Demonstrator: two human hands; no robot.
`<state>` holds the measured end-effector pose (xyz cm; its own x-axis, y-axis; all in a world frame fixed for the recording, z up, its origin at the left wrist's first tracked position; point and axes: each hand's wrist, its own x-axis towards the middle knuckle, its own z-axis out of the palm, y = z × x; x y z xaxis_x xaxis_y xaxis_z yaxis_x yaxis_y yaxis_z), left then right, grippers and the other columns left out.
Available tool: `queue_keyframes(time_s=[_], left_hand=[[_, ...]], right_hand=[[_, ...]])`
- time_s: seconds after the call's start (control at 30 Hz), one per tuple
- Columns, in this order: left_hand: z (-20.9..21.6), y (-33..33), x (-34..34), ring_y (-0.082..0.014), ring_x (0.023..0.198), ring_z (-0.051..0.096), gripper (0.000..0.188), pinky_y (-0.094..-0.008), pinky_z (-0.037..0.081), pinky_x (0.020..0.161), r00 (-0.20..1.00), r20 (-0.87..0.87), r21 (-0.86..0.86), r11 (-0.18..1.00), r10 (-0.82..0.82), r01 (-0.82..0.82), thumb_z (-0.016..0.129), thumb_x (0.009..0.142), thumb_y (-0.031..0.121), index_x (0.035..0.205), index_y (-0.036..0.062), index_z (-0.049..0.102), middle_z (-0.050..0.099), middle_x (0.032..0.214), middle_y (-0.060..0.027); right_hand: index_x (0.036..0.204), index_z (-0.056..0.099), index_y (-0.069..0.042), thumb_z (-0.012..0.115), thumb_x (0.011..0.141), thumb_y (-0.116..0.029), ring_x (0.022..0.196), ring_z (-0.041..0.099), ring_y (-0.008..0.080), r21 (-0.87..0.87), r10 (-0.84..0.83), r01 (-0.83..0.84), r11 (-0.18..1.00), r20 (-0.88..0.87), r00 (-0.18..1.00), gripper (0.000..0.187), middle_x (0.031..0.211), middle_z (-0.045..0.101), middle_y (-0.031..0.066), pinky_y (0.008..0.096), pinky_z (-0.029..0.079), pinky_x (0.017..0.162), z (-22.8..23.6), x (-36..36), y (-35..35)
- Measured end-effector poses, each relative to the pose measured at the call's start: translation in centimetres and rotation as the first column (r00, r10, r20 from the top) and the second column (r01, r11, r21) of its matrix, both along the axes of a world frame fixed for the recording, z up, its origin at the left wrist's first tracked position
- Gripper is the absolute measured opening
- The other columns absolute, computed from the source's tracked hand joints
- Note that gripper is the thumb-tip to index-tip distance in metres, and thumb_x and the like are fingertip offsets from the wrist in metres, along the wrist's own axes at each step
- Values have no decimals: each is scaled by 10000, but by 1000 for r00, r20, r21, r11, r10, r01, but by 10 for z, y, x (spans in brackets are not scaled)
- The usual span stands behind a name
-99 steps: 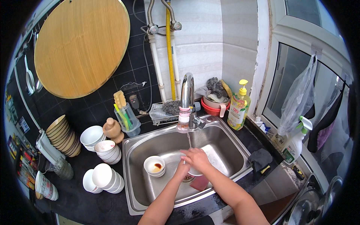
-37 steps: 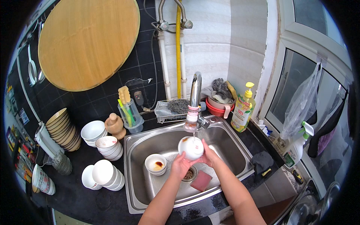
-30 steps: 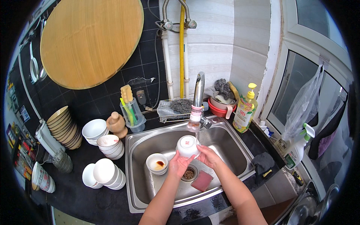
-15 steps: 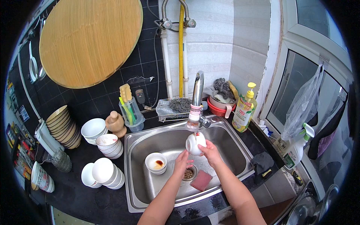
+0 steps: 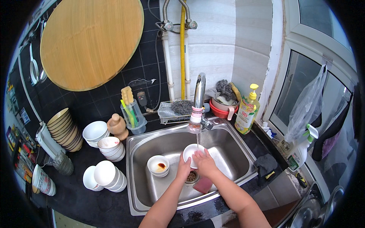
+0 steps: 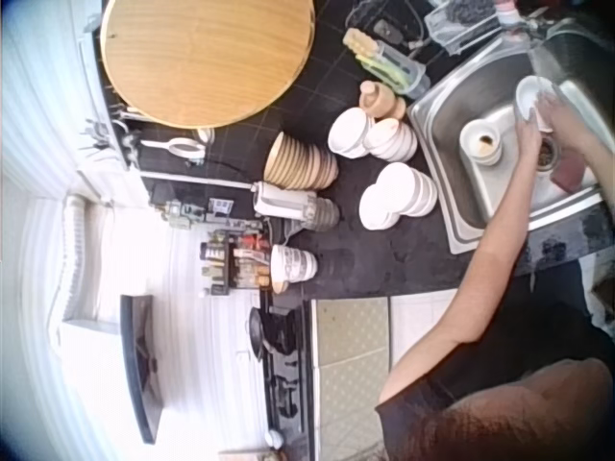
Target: The person washes several small white bowls and a glass bowl in a kitchen sink using a pink sponge and running water. They rinse each item thoroughly and place the clean bowls in a stack on the countertop to the left of the sink.
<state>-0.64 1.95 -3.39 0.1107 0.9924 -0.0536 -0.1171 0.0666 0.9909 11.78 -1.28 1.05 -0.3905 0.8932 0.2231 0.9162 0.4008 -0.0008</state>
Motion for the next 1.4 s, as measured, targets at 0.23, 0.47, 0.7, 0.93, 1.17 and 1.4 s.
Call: queue_keyframes(time_s=[0.23, 0.47, 0.7, 0.93, 1.17, 1.4], left_hand=[[11, -4, -4, -254, 1097, 439, 473, -324, 334, 926, 989, 8, -58, 987, 150, -150, 397, 900, 201, 1320, 68, 226, 413, 1224, -164], [-25, 14, -17, -305, 1100, 437, 478, -403, 409, 874, 920, 360, -70, 988, 157, -141, 398, 859, 60, 1303, 93, 223, 406, 1219, -174], [-8, 3, -9, -415, 996, 495, 479, -505, 484, 789, 797, 600, -397, 841, -64, 367, 396, 844, 188, 1221, -58, 233, 408, 1142, -285], [27, -6, -8, -295, 779, 588, 482, -358, 532, 549, 961, 94, -558, 785, -260, 267, 375, 849, 323, 1167, -39, 376, 553, 905, -213], [37, -20, 4, -381, 927, 517, 460, -426, 423, 803, 853, -511, 296, 953, 105, 60, 447, 761, 164, 1202, 41, 399, 516, 1003, -249], [116, -38, -11, -351, 885, 520, 530, -422, 452, 731, 544, -790, 487, 829, 283, 276, 515, 734, 94, 1228, 17, 342, 480, 979, -197]], right_hand=[[1083, 558, -106, 506, 669, -26, 1064, 484, 262, -298, 99, -210, 931, -347, 932, 424, 1084, 554, 123, 393, 266, 1007, 9, 1, 0], [740, 657, -70, 477, 659, 5, 779, 558, 286, 106, -63, 225, 969, -769, 636, 212, 797, 608, 134, 373, 447, 738, 36, 8, -1], [894, 638, -55, 497, 752, -104, 760, 597, 226, -212, -294, 381, 900, -940, 172, 206, 825, 626, 153, 302, 453, 688, 5, 33, 22], [1112, 518, 2, 449, 814, -98, 588, 630, 232, -648, -639, 290, 704, -402, 655, 322, 886, 619, 180, 316, 502, 526, 19, 32, 6], [1166, 420, 82, 454, 810, -96, 623, 626, 271, -667, -627, 151, 729, -564, 538, 399, 991, 563, 230, 329, 531, 469, -14, 41, 21], [1033, 499, 60, 491, 844, -127, 737, 615, 206, -667, -649, -236, 707, -744, 161, 266, 917, 581, 147, 295, 535, 575, 5, 31, 20]])
